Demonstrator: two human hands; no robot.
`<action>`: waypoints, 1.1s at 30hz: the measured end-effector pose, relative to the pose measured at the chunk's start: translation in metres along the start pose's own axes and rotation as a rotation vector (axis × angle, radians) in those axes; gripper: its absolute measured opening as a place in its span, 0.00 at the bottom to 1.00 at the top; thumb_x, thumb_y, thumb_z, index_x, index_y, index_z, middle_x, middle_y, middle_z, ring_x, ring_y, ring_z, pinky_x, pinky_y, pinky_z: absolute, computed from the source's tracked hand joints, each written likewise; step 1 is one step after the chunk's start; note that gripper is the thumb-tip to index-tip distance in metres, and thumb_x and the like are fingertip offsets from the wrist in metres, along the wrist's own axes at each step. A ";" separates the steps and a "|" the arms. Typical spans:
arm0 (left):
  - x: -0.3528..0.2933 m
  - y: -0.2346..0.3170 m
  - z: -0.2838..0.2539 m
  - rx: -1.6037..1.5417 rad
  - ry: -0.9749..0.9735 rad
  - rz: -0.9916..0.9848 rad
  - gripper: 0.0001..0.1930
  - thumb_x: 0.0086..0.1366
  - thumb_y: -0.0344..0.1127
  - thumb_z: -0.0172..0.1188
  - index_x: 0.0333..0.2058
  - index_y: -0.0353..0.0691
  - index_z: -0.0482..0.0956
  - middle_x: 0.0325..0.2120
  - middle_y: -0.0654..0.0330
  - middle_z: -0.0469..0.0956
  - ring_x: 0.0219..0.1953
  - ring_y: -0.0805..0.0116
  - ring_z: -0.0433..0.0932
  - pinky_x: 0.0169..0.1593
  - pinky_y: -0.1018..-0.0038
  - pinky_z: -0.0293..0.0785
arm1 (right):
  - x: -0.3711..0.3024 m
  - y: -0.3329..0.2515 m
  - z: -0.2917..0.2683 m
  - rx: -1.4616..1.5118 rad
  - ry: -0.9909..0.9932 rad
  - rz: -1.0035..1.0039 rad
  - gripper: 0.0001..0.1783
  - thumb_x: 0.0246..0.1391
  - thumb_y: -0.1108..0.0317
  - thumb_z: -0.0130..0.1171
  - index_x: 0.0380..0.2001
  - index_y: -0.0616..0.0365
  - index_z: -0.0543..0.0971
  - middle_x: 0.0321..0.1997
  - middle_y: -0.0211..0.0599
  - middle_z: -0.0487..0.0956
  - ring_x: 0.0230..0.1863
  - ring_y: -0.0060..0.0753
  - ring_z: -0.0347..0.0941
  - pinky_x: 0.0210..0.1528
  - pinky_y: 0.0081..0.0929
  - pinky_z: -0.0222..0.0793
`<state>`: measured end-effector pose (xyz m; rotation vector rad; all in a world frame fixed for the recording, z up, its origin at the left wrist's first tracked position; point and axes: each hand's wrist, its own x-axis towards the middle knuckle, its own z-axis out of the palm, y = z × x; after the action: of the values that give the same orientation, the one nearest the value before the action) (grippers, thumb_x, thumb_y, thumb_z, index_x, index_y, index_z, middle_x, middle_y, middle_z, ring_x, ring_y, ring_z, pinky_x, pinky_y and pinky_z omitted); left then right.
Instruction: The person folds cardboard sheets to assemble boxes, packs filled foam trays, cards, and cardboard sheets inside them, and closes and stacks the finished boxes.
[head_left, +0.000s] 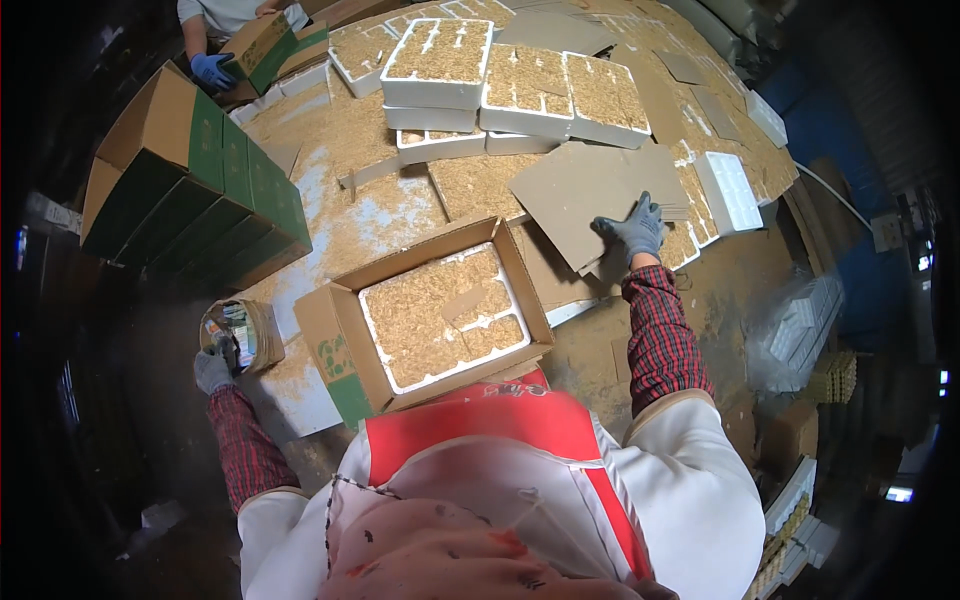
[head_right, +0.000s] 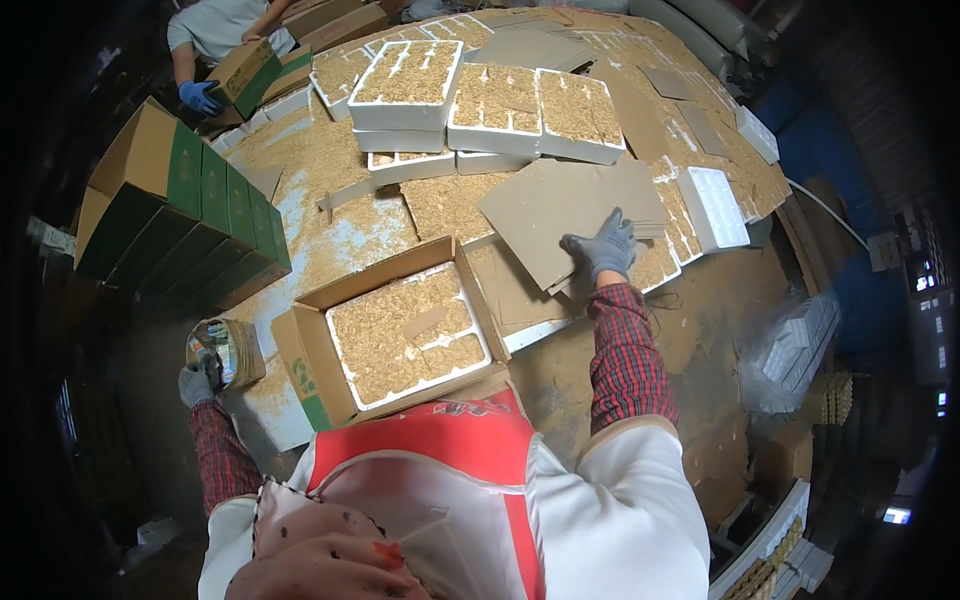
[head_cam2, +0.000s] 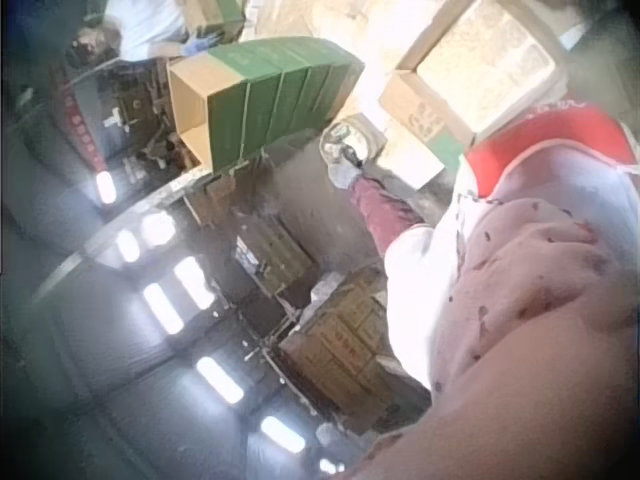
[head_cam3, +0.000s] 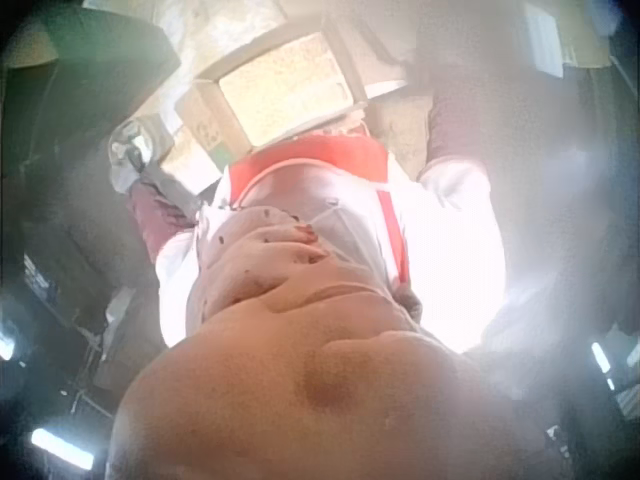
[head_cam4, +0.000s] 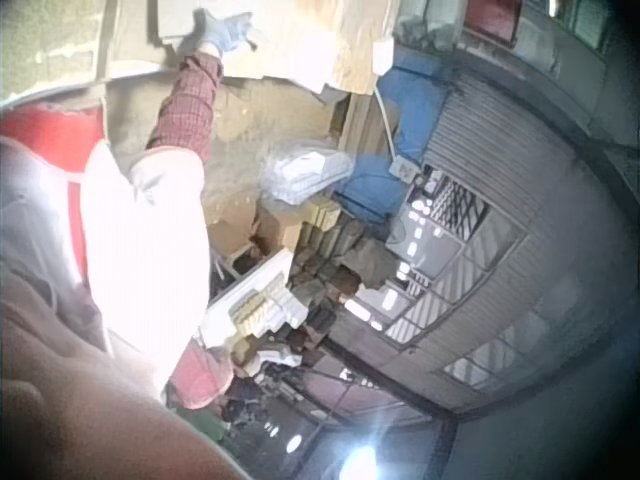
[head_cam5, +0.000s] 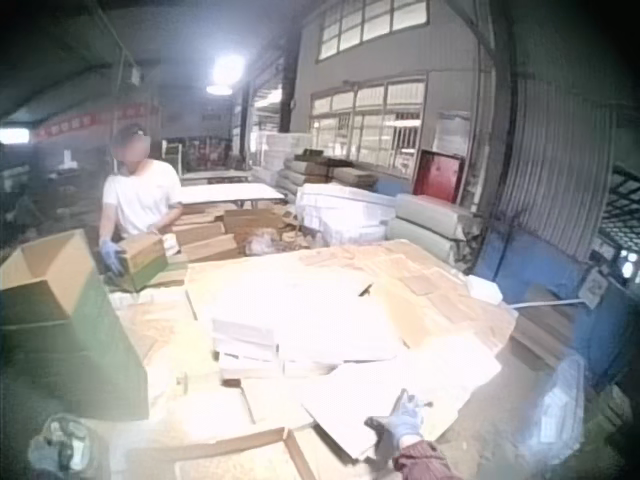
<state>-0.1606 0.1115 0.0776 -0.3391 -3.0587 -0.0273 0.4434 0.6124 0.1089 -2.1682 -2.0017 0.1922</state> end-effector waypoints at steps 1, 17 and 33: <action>-0.008 0.009 -0.016 -0.091 -0.006 0.007 0.16 0.57 0.50 0.57 0.36 0.45 0.81 0.33 0.51 0.80 0.39 0.54 0.78 0.41 0.62 0.72 | 0.008 0.010 0.009 -0.043 -0.088 -0.029 0.54 0.24 0.45 0.73 0.56 0.57 0.62 0.57 0.55 0.63 0.57 0.56 0.62 0.53 0.43 0.65; -0.248 0.200 -0.173 -0.446 0.222 1.123 0.17 0.53 0.31 0.60 0.44 0.42 0.76 0.46 0.57 0.74 0.46 0.58 0.72 0.49 0.65 0.69 | -0.004 0.000 -0.092 0.992 -0.120 -0.414 0.13 0.51 0.68 0.62 0.38 0.63 0.77 0.35 0.32 0.78 0.35 0.20 0.70 0.41 0.19 0.66; -0.270 0.250 -0.127 0.153 -0.503 1.251 0.24 0.52 0.44 0.61 0.48 0.43 0.72 0.53 0.54 0.64 0.57 0.54 0.62 0.54 0.60 0.65 | -0.163 -0.114 -0.064 0.105 -0.658 -1.684 0.08 0.46 0.66 0.56 0.30 0.55 0.78 0.37 0.39 0.77 0.41 0.40 0.72 0.44 0.33 0.67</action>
<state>0.1652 0.2929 0.1891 -2.3759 -2.5831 0.3878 0.3334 0.4553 0.1920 0.2123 -3.1705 0.6903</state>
